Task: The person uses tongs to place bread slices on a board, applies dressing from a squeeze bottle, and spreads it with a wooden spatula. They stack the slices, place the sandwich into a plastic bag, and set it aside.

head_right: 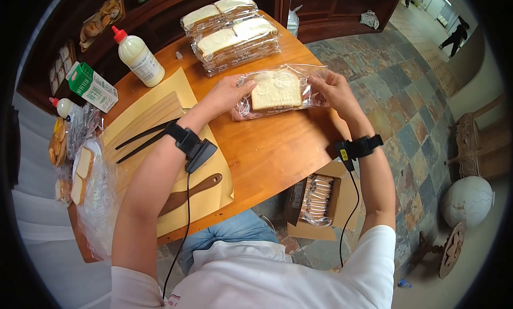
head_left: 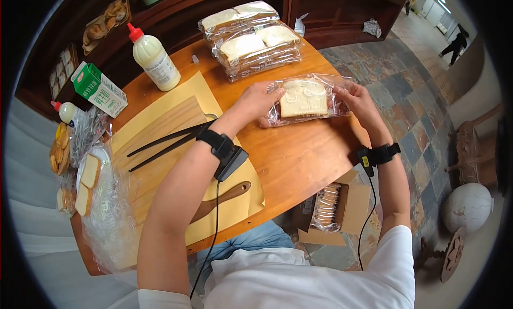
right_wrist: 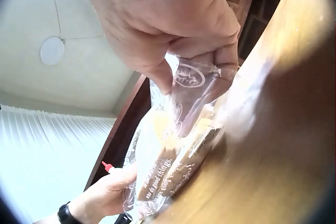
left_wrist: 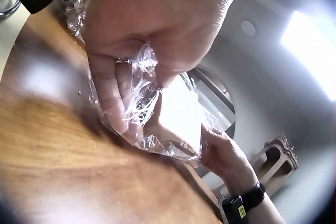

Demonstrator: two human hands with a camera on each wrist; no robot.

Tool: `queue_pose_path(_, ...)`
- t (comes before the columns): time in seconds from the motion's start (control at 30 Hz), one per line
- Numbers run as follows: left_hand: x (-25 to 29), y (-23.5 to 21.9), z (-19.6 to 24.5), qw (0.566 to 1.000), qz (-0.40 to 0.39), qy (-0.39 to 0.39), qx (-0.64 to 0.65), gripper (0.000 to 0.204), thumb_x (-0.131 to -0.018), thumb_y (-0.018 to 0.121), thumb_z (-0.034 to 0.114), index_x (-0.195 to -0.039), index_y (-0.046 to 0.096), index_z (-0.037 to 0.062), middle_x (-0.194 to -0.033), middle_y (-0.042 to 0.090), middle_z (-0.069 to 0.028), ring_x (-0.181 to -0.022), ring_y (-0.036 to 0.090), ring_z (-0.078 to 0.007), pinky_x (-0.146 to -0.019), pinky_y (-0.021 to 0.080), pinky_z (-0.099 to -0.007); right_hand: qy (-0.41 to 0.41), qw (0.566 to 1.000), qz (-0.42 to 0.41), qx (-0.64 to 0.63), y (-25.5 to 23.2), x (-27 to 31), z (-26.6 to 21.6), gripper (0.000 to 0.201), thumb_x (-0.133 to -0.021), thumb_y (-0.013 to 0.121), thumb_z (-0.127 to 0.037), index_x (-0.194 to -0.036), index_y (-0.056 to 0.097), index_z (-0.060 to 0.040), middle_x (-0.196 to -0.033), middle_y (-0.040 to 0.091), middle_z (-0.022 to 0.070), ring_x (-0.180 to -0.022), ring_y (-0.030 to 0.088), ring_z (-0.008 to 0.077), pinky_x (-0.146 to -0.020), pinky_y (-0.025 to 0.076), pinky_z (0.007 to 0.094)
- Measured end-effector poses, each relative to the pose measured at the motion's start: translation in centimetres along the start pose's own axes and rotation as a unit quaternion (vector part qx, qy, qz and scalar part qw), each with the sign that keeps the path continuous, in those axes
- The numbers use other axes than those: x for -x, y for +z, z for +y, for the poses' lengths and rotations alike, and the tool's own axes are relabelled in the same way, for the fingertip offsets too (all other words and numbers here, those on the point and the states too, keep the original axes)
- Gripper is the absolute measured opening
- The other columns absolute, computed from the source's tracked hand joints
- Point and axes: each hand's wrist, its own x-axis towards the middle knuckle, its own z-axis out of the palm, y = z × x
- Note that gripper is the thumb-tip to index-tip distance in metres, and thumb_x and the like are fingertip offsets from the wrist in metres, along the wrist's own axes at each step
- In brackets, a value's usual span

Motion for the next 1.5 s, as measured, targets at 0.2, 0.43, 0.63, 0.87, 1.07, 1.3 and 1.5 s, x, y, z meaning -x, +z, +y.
queue_pose_path(0.2,-2.7,0.0,-1.3,0.999,0.025,-0.039,0.014,0.038,-0.096,0.057,0.029,-0.111,0.062,-0.0055,-0.084,0.069,-0.0199,-0.058,0.070,-0.0293,-0.047,0.059,-0.0361,0.063,0.989,0.065,0.113,0.9,-3.0,0.4,0.029,-0.093,0.068,-0.026,-0.101,0.065,0.0010,-0.064,0.063,0.0041,-0.045,0.056,0.0092,-0.040,0.043,0.0219)
queue_pose_path(0.43,-2.3,-0.5,0.4,0.989,-0.036,-0.129,0.068,0.036,-0.100,0.053,0.032,-0.105,0.058,-0.0032,-0.070,0.065,-0.0157,-0.055,0.069,-0.0264,-0.040,0.055,-0.0339,-0.360,0.764,0.015,0.536,4.6,-0.8,-5.2,0.099,-0.064,0.083,-0.054,-0.145,0.042,-0.0133,-0.145,0.047,0.0153,-0.137,0.038,0.0350,-0.109,0.034,0.0533)
queue_pose_path(0.63,-1.3,-1.2,1.7,0.983,-0.004,-0.158,0.090,0.042,-0.099,0.054,0.031,-0.100,0.059,-0.0107,-0.075,0.068,-0.0211,-0.057,0.069,-0.0263,-0.044,0.057,-0.0346,-0.234,0.805,-0.179,0.515,6.6,-3.2,-3.1,0.114,-0.056,0.086,-0.054,-0.150,0.034,-0.0159,-0.144,0.047,0.0145,-0.133,0.042,0.0379,-0.111,0.033,0.0507)
queue_pose_path(0.87,1.4,-4.2,3.0,0.969,0.207,-0.071,-0.113,0.045,-0.095,0.058,0.036,-0.092,0.065,-0.0081,-0.082,0.070,-0.0196,-0.070,0.071,-0.0307,-0.055,0.060,-0.0398,-0.180,0.836,-0.158,0.494,6.6,-2.7,-2.9,0.101,-0.062,0.087,-0.041,-0.147,0.039,-0.0150,-0.136,0.053,0.0154,-0.125,0.048,0.0365,-0.104,0.041,0.0446)
queue_pose_path(1.07,6.6,1.0,-1.0,0.944,-0.141,-0.135,0.267,0.095,-0.085,0.070,0.055,-0.140,0.028,-0.0096,-0.137,0.043,-0.0290,-0.126,0.046,-0.0433,-0.096,0.050,-0.0482,-0.151,0.934,-0.103,0.307,7.8,-2.5,-0.8,0.083,-0.065,0.083,-0.030,-0.139,0.050,-0.0089,-0.123,0.063,0.0194,-0.113,0.059,0.0355,-0.097,0.047,0.0404)
queue_pose_path(1.3,12.8,0.3,-0.4,0.909,0.058,0.047,0.410,0.045,-0.090,0.068,0.024,-0.129,0.053,0.0063,-0.116,0.064,-0.0070,-0.106,0.062,-0.0196,-0.090,0.051,-0.0341,-0.233,0.936,-0.057,0.256,14.9,5.1,-8.5,0.087,-0.075,0.080,-0.036,-0.144,0.041,-0.0003,-0.134,0.056,0.0208,-0.125,0.053,0.0260,-0.099,0.045,0.0368)
queue_pose_path(1.5,22.4,-6.7,-0.7,0.935,0.072,0.149,0.312,0.038,-0.088,0.066,0.015,-0.123,0.055,0.0030,-0.112,0.065,-0.0056,-0.102,0.063,-0.0158,-0.088,0.051,-0.0302,-0.159,0.972,-0.168,-0.038,20.7,5.0,-11.8,0.069,-0.089,0.071,-0.037,-0.138,0.043,0.0030,-0.123,0.059,0.0164,-0.114,0.054,0.0184,-0.093,0.046,0.0328)
